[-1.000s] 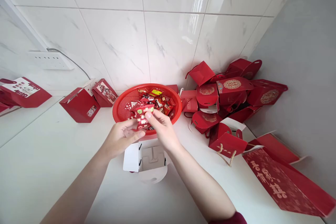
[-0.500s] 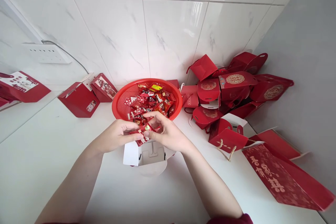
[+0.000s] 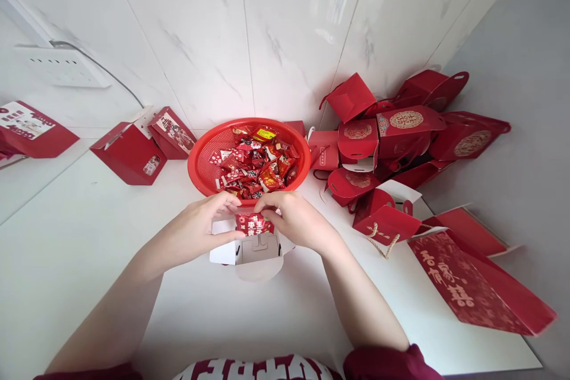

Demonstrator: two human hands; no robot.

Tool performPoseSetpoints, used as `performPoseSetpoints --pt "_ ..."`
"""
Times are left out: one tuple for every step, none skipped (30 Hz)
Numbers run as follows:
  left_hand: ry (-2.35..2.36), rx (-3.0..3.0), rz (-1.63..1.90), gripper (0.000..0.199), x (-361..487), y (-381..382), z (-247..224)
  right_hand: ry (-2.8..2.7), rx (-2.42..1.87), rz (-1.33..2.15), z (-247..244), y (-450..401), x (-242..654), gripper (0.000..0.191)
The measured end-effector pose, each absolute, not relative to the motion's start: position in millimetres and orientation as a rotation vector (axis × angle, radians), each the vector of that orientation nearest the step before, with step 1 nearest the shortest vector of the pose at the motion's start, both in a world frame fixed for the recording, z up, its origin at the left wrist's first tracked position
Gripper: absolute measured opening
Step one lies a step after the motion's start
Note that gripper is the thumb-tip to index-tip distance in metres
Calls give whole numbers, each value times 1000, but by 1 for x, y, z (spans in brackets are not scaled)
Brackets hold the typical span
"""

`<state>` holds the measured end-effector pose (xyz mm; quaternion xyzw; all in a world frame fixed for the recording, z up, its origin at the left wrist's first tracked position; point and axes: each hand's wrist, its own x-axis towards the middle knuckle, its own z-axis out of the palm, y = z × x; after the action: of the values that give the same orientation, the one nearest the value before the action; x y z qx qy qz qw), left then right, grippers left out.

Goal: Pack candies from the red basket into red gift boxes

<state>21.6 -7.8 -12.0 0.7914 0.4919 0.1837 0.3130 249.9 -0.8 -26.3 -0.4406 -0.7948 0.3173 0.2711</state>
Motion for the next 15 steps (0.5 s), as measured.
performPoseSetpoints --pt "1339 2154 435 40 22 -11 -13 -2180 -1211 824 -27 -2 250 25" --pt "1382 2214 384 44 23 -14 -14 -2219 -1243 798 -29 -4 251 25" --pt "1420 2267 340 48 26 -17 -15 -2258 -1282 772 -30 -5 251 24" --pt "1448 2310 312 52 29 -19 -16 -2295 -1323 743 -32 -7 250 23" --pt "1463 2340 302 56 32 -22 -18 -2335 -1357 715 -34 -8 249 22" --pt "1463 2362 306 61 36 -24 -20 -2376 -1383 686 -36 -8 247 21" --pt "1446 2375 315 67 39 -25 -23 -2421 -1396 657 -38 -9 245 20" --pt "1414 2380 324 73 42 -26 -25 -2476 -1399 630 -40 -9 242 20" --pt "1371 2380 323 78 44 -27 -28 -2536 -1401 606 -43 -9 239 20" --pt "1327 2377 308 82 45 -27 -31 -2603 -1397 581 -45 -8 235 20" --pt "1290 2375 282 85 46 -26 -34 -2670 -1389 553 -48 -8 231 21" --pt "1264 2373 245 88 45 -26 -36 -2734 -1376 523 -51 -8 227 22" --pt "1251 2371 196 92 45 -25 -38 -2792 -1359 504 -54 -8 223 23" --pt "1246 2368 140 97 44 -24 -40 -2838 -1345 496 -57 -9 219 24" --pt "1240 2361 87 102 43 -23 -41 -2876 -1340 501 -59 -9 216 25"
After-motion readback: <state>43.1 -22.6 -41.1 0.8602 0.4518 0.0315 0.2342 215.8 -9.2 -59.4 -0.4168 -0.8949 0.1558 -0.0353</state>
